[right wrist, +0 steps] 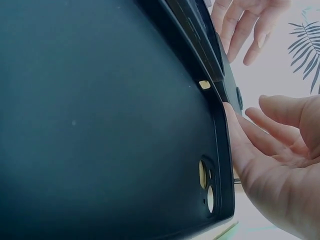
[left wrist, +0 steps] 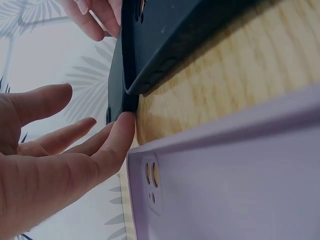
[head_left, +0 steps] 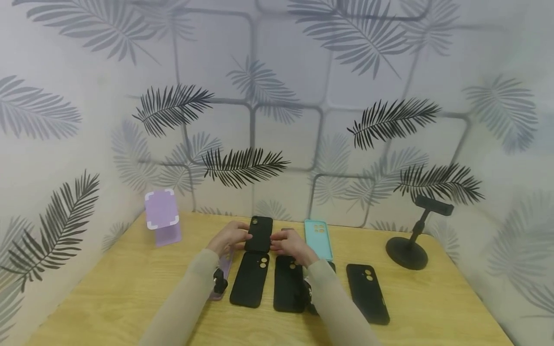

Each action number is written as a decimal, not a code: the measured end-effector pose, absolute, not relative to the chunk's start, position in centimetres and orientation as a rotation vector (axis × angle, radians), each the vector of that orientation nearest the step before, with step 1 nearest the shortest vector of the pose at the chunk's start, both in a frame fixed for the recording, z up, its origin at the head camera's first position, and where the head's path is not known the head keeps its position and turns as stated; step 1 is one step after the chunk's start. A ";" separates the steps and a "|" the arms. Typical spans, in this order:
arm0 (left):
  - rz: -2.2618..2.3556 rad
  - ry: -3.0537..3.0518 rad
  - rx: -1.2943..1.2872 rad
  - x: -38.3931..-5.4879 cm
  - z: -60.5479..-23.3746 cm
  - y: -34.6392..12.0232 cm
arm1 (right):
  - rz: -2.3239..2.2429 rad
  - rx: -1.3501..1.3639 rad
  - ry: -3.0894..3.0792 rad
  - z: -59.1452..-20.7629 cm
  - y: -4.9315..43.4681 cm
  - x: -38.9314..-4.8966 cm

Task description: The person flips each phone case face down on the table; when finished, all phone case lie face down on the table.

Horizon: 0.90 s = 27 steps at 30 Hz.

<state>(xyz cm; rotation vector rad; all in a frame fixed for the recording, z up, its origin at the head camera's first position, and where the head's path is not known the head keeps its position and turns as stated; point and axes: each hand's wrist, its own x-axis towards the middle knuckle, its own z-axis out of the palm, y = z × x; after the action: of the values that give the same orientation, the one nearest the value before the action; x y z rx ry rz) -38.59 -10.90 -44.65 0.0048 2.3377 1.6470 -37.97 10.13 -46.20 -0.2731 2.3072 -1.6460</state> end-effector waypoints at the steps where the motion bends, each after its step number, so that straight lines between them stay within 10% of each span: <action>1: 1.644 2.336 0.003 -38.4 -44.7 -11.0 | -1.647 -0.278 2.304 -46.3 10.2 -37.9; 27: 1.804 2.187 0.294 -33.7 -43.8 -16.3 | -1.665 -0.560 2.030 -45.0 7.5 -34.2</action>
<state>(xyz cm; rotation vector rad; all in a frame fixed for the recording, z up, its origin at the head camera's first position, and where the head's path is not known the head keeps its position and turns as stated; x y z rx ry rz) -33.68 -16.26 -43.78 0.2943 2.1873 1.8036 -34.25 7.51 -44.99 -0.5605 2.0303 -1.6646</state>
